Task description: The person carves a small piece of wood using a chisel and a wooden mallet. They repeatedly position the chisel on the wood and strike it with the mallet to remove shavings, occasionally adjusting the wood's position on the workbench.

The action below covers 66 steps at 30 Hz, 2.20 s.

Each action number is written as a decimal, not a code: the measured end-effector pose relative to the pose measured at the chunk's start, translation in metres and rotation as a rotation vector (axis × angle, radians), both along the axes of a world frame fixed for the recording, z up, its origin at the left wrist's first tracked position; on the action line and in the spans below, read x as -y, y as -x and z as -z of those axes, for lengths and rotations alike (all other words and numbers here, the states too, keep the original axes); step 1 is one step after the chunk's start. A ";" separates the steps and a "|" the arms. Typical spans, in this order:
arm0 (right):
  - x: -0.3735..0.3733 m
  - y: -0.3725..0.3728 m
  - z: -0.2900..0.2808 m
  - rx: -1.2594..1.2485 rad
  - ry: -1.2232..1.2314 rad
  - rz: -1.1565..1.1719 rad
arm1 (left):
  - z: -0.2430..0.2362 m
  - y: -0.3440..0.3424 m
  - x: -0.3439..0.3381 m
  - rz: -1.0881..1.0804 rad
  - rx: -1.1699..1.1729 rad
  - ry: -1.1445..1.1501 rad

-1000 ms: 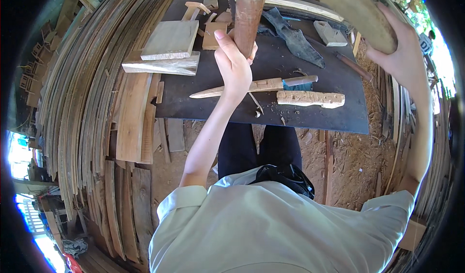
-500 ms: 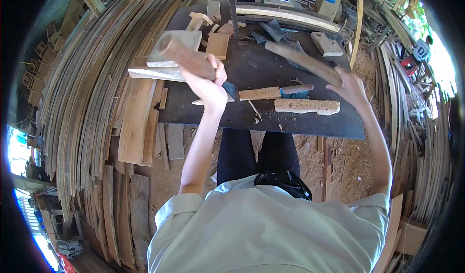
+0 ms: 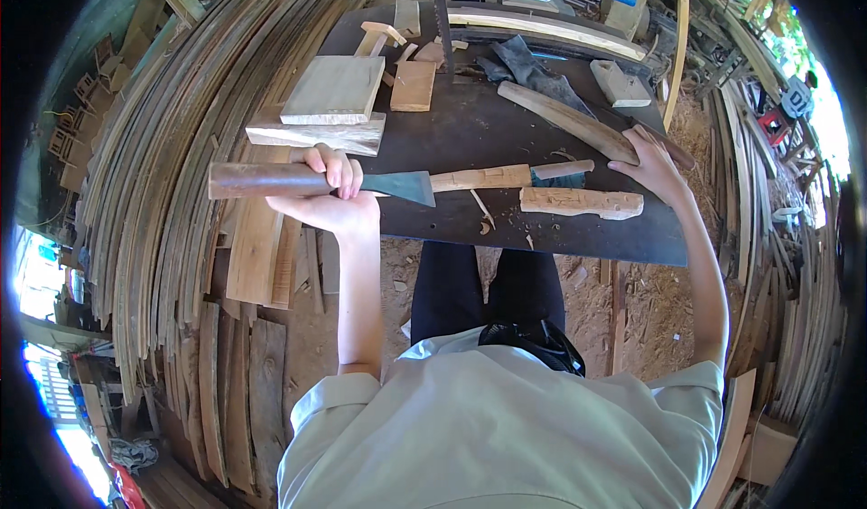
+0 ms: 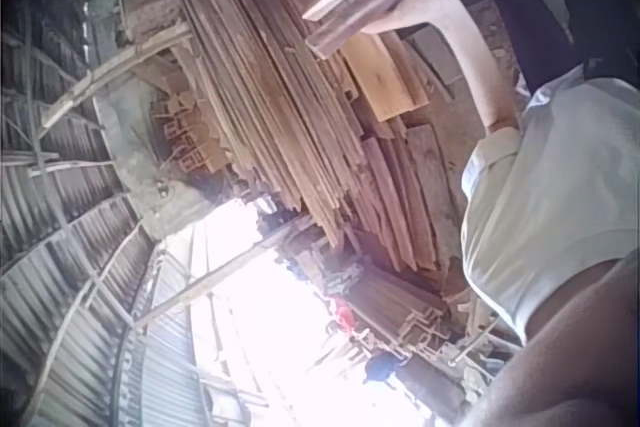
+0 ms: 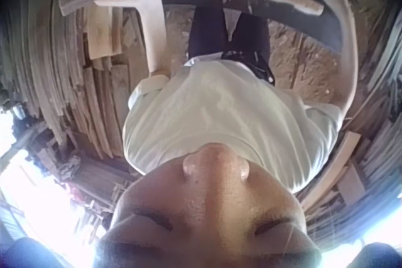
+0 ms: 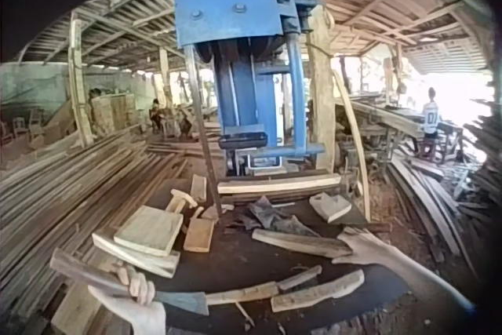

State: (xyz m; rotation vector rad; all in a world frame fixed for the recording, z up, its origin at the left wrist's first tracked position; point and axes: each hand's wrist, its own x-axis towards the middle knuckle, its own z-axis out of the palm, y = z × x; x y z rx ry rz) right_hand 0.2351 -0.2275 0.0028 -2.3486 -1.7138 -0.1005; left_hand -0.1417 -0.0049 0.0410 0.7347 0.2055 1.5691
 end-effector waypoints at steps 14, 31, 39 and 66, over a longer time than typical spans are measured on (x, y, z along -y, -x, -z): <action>-0.106 0.150 -0.009 -0.186 -0.181 -0.684 | -0.008 -0.010 0.029 -0.076 -0.183 -0.092; -0.139 0.142 0.014 -0.379 0.043 -0.666 | -0.021 -0.033 0.029 -0.083 -0.250 -0.142; -0.130 0.146 0.022 -0.324 -0.049 -0.636 | -0.017 -0.047 0.022 -0.123 -0.249 -0.134; -0.129 0.148 0.022 -0.286 -0.046 -0.613 | -0.016 -0.083 -0.001 0.002 -0.252 -0.121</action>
